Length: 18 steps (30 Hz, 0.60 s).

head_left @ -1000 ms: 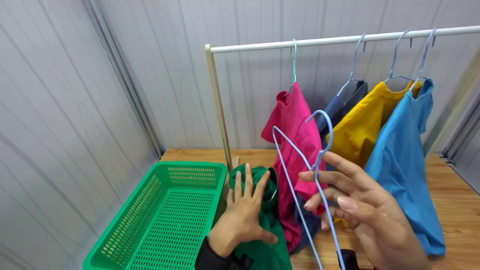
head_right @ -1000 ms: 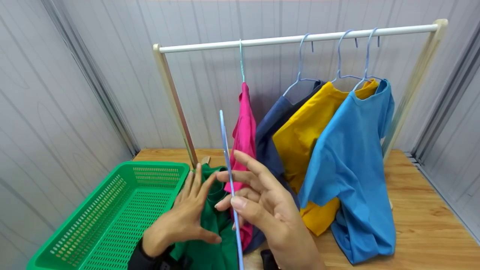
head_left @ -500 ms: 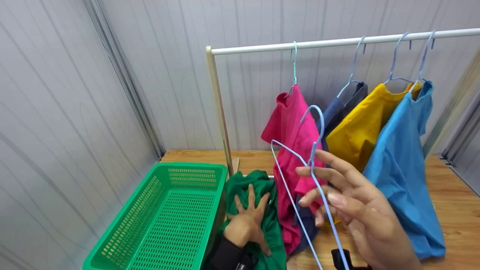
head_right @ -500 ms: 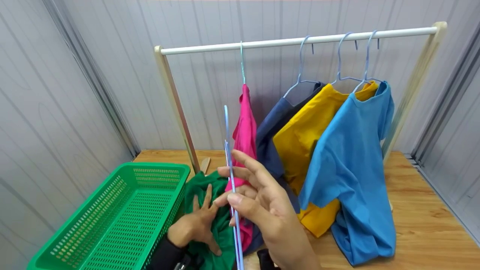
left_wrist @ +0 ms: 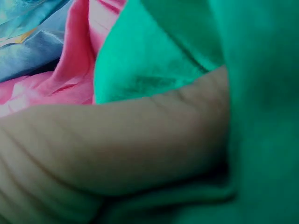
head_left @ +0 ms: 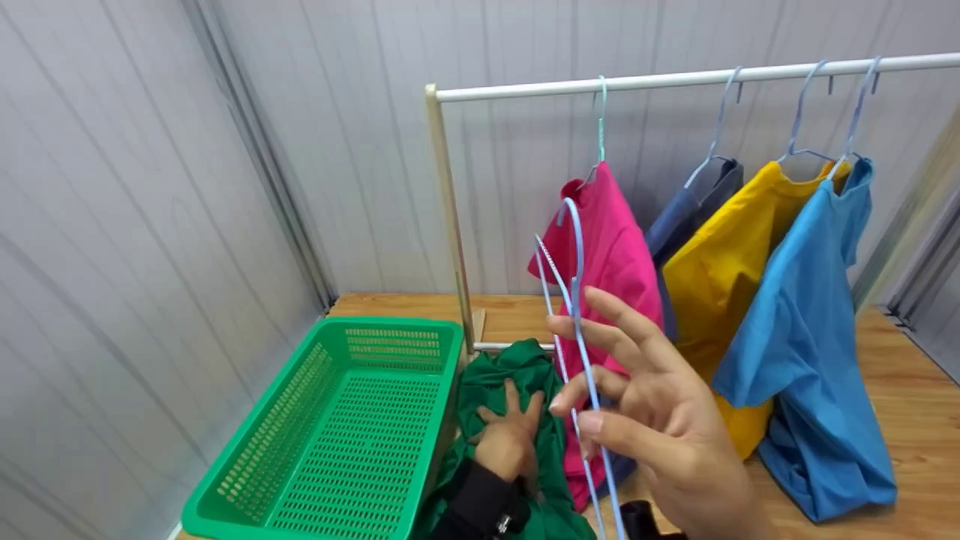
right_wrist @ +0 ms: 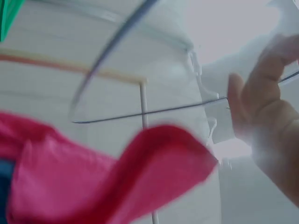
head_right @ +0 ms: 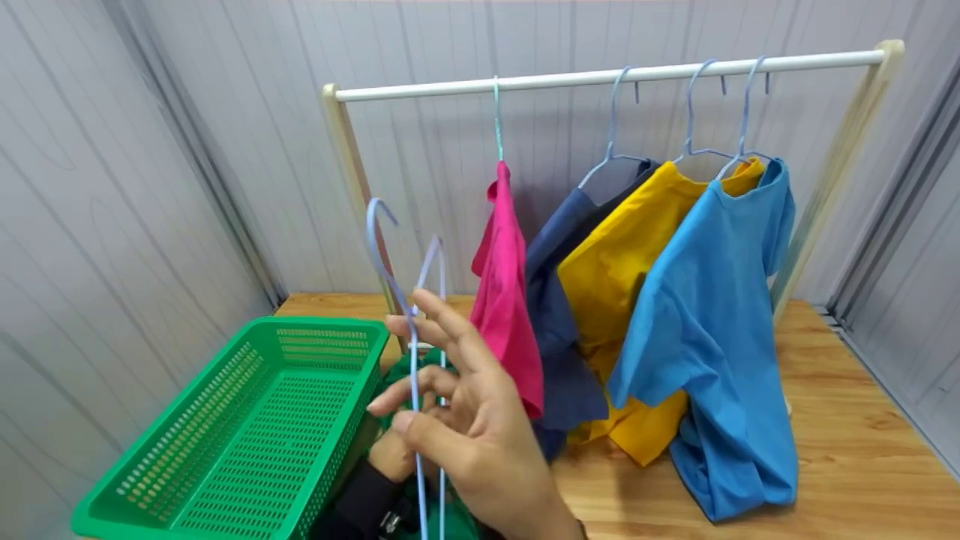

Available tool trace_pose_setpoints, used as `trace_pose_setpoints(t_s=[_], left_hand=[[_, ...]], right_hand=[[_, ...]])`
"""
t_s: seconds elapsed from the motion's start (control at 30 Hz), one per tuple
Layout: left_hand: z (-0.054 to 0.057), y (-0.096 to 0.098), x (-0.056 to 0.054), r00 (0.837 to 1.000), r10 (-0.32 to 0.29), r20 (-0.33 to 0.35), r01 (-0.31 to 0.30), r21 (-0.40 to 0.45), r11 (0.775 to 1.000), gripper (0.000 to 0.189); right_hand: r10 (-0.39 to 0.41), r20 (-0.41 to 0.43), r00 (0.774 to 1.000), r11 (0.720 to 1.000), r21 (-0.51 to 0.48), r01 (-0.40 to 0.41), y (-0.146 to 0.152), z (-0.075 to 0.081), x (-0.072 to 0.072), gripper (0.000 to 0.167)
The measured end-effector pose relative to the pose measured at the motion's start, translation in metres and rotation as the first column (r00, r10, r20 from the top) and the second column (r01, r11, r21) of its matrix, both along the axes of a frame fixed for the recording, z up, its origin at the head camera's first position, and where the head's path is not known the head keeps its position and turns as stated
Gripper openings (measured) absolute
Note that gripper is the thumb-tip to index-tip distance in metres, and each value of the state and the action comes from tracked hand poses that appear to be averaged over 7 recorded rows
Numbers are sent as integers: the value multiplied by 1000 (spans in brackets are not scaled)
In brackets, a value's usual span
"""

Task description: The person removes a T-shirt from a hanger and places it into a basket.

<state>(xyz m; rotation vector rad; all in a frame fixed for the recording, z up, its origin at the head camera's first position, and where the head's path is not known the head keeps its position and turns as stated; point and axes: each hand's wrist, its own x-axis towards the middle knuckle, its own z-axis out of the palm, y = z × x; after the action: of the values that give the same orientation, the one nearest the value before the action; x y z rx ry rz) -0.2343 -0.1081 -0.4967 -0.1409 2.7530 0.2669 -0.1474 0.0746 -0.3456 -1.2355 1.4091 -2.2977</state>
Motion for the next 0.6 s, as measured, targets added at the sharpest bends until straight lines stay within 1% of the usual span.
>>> trace_pose_setpoints(t_s=[0.07,0.1,0.13,0.2,0.3,0.37,0.43,0.47,0.53,0.6], left_hand=[[9,2,5,1000,5,-10,-5,27,1000,137],[10,3,7,1000,7,-18,-7,38,999,137],[9,3,7,1000,6,-23,-5,39,999,137],[1,2,6,999,-8,-54,8,11,1000,141],[-19,-2,1,993,-31,-112,24,-66,998,137],[-30,-5,-3,991,-55,-118,42,-111,993,136],[-36,-7,-7,991,-67,-112,54,-118,992,136],[-36,-8,-8,992,-72,-107,60,-114,992,136],[-30,-8,-9,995,-68,-75,61,-86,994,136],[-24,-7,-8,997,-61,-55,57,-72,996,138]], right_hand=[[2,-12,1000,1000,-29,-2,-10,4,-1,83],[-5,-16,1000,999,-38,4,-16,7,-2,82],[-14,-14,1000,999,-46,13,-21,11,-4,81],[-44,5,999,997,-58,44,-34,23,-12,79],[-101,62,993,992,-73,105,-55,46,-29,77],[-137,126,983,986,-81,147,-68,62,-43,75],[-166,188,968,980,-79,183,-79,76,-59,72],[-179,219,959,977,-73,199,-83,82,-67,71],[-198,266,943,973,-59,221,-91,93,-84,70],[-216,293,931,970,-41,238,-98,102,-101,70]])
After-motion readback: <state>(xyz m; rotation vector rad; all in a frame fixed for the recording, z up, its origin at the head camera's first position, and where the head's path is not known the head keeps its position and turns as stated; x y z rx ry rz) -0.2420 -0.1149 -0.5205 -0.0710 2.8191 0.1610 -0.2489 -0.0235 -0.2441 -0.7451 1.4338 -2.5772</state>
